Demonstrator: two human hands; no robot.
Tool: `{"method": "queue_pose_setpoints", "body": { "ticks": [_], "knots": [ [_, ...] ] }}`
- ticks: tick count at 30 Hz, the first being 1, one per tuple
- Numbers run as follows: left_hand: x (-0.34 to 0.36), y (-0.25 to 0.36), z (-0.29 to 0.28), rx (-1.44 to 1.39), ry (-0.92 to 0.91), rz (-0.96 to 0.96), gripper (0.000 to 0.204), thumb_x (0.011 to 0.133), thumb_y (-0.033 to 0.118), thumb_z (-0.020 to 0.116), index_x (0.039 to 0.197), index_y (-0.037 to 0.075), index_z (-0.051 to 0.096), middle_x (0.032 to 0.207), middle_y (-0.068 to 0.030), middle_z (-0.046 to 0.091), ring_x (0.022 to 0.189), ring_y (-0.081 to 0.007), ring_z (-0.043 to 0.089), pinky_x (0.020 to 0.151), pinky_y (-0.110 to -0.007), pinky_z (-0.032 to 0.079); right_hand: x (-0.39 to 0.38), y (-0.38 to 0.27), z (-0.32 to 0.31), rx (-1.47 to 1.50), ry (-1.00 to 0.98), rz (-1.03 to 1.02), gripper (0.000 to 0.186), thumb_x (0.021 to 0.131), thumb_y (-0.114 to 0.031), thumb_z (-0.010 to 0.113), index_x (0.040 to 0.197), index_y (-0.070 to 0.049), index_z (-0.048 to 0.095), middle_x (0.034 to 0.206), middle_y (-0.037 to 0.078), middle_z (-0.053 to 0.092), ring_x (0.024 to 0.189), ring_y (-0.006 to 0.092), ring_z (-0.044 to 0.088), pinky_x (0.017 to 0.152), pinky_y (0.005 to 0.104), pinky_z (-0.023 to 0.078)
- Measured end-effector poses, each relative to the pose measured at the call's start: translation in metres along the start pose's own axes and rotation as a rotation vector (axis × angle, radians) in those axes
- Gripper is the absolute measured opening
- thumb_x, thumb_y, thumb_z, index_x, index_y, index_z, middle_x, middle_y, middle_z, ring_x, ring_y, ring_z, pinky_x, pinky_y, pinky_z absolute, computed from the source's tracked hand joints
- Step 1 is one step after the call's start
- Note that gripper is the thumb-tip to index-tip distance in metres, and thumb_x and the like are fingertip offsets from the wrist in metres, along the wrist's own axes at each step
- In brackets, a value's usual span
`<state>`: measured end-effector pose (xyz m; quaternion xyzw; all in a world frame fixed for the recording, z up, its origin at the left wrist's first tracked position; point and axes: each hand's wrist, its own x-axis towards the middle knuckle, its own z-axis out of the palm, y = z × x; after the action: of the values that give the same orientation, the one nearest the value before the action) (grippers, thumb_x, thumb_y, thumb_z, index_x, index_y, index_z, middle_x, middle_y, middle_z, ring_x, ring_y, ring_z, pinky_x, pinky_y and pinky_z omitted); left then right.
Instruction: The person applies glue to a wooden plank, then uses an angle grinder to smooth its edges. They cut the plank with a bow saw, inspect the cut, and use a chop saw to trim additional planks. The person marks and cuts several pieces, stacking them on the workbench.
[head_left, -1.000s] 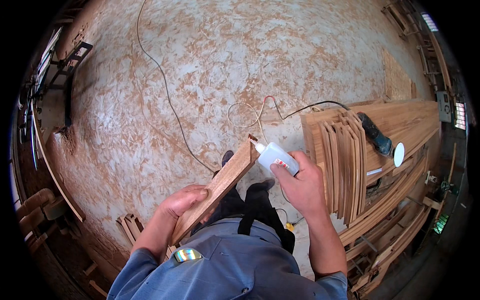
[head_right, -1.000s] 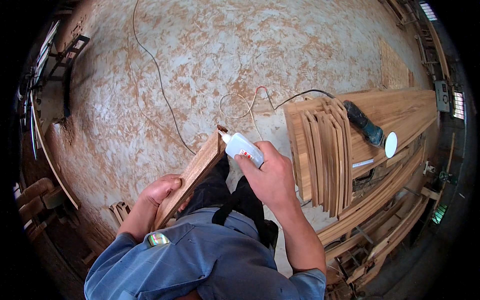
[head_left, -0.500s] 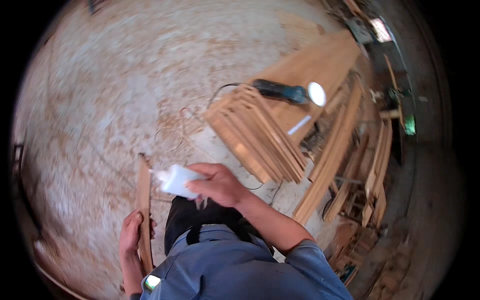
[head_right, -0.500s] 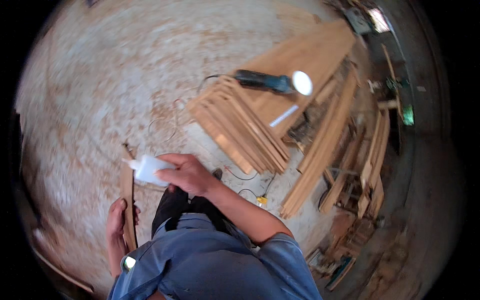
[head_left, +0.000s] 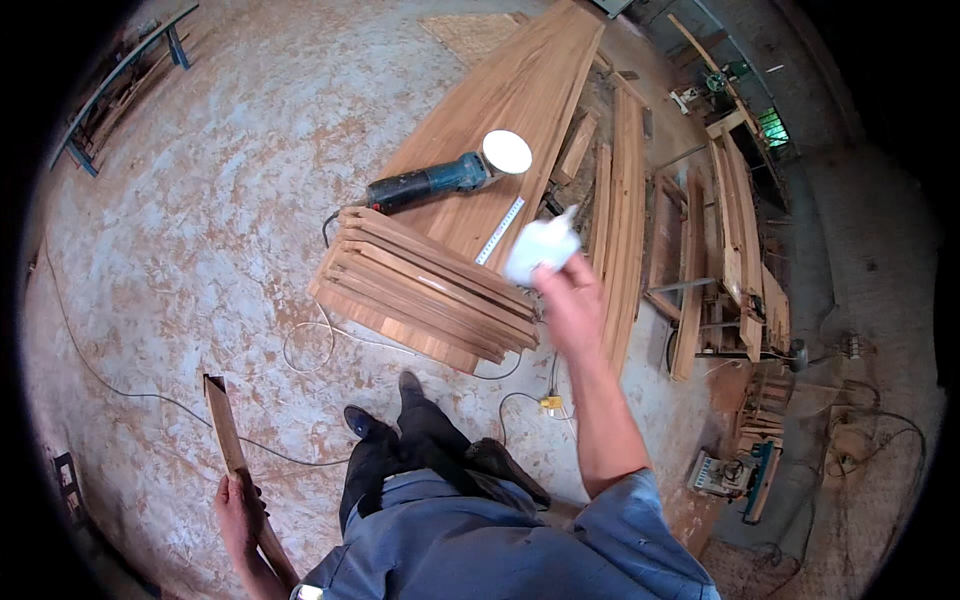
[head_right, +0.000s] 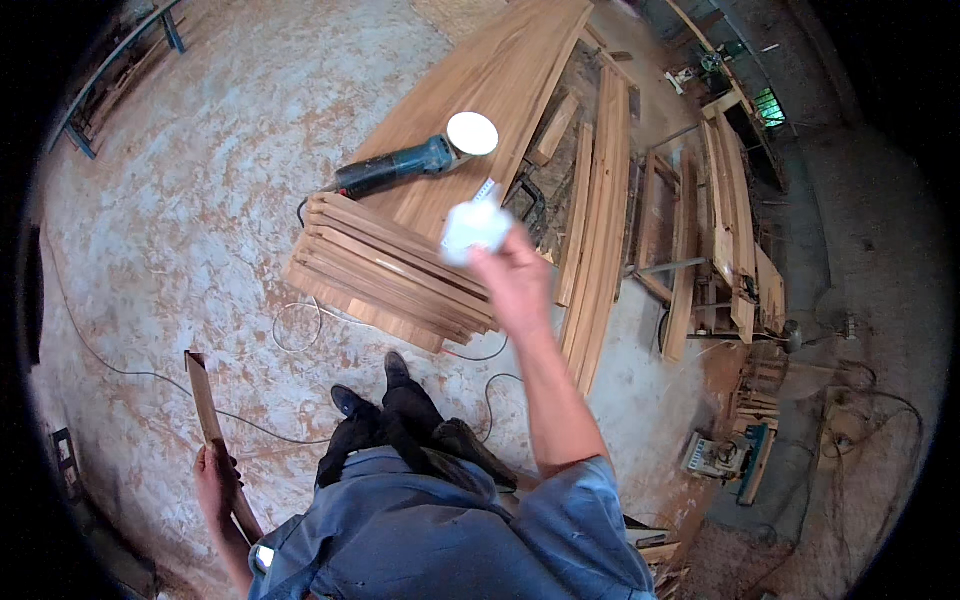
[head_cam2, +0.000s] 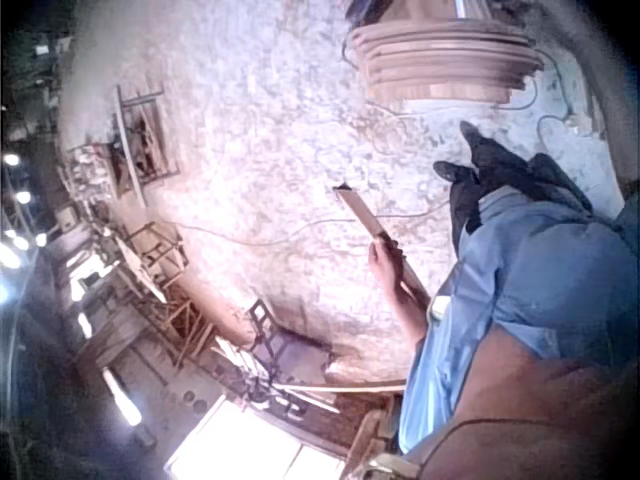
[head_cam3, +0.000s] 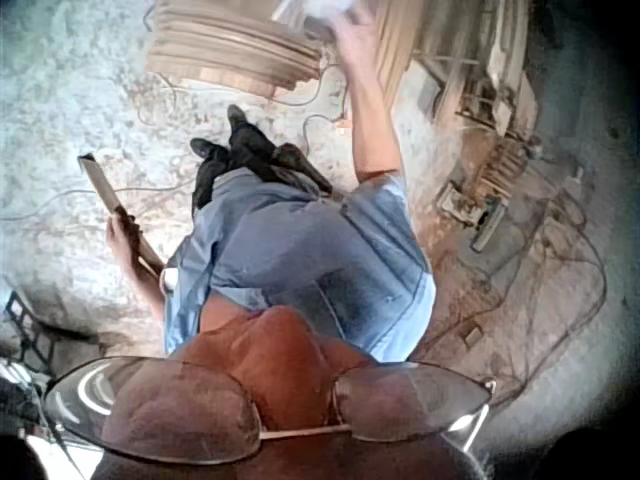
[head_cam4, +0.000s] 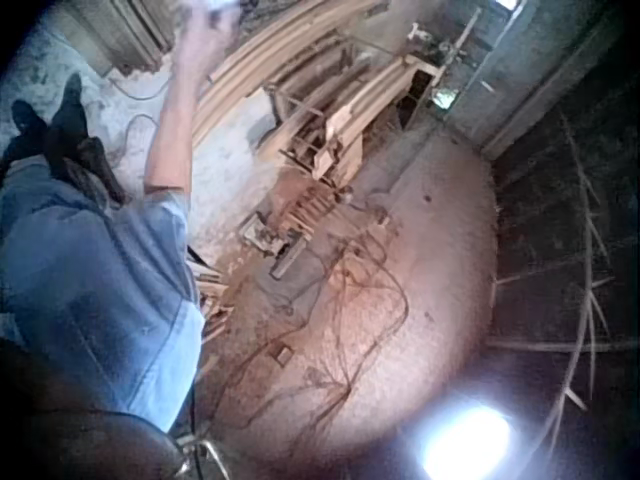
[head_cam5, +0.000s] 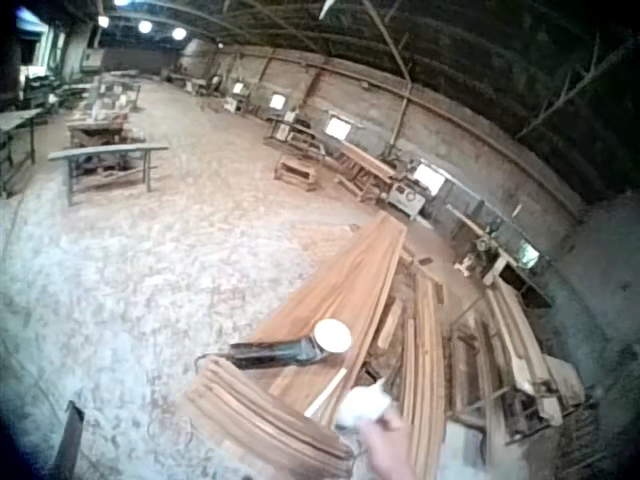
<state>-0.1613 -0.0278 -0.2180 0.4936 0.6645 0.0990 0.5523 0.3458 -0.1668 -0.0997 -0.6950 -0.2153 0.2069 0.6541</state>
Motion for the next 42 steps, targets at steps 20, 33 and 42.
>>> {"method": "queue_pose_setpoints", "body": {
  "ticks": [20, 33, 42],
  "knots": [
    [-0.091, 0.095, 0.074, 0.166, 0.272, -0.109, 0.025, 0.098, 0.030, 0.054, 0.091, 0.007, 0.061, 0.075, -0.0010, 0.059, 0.063, -0.0126, 0.056, 0.059, -0.031, 0.048, 0.172, 0.298, -0.231, -0.800, 0.345, 0.366, 0.044, 0.089, -0.033, 0.064, 0.113, 0.004, 0.066, 0.093, 0.018, 0.072, 0.088, 0.0292, 0.068, 0.077, 0.0437, 0.052],
    [-0.093, 0.114, 0.092, 0.176, 0.350, 0.035, 0.037, 0.090, 0.030, 0.065, 0.114, 0.001, 0.064, 0.084, -0.0113, 0.065, 0.078, -0.0175, 0.059, 0.073, -0.035, 0.049, 0.201, 0.345, -0.265, -0.754, 0.509, 0.201, 0.062, 0.088, -0.025, 0.070, 0.143, -0.005, 0.050, 0.121, 0.020, 0.067, 0.106, 0.0363, 0.064, 0.091, 0.0426, 0.050],
    [-0.035, 0.125, 0.041, 0.183, 0.276, -0.002, 0.041, 0.089, 0.028, 0.066, 0.121, 0.002, 0.063, 0.084, -0.0066, 0.065, 0.078, -0.0134, 0.058, 0.074, -0.032, 0.049, 0.141, 0.245, -0.262, -0.113, 0.708, 0.402, 0.037, 0.097, -0.025, 0.063, 0.122, 0.001, 0.058, 0.095, 0.014, 0.063, 0.071, 0.0203, 0.056, 0.061, 0.0335, 0.046]
  ]
}}
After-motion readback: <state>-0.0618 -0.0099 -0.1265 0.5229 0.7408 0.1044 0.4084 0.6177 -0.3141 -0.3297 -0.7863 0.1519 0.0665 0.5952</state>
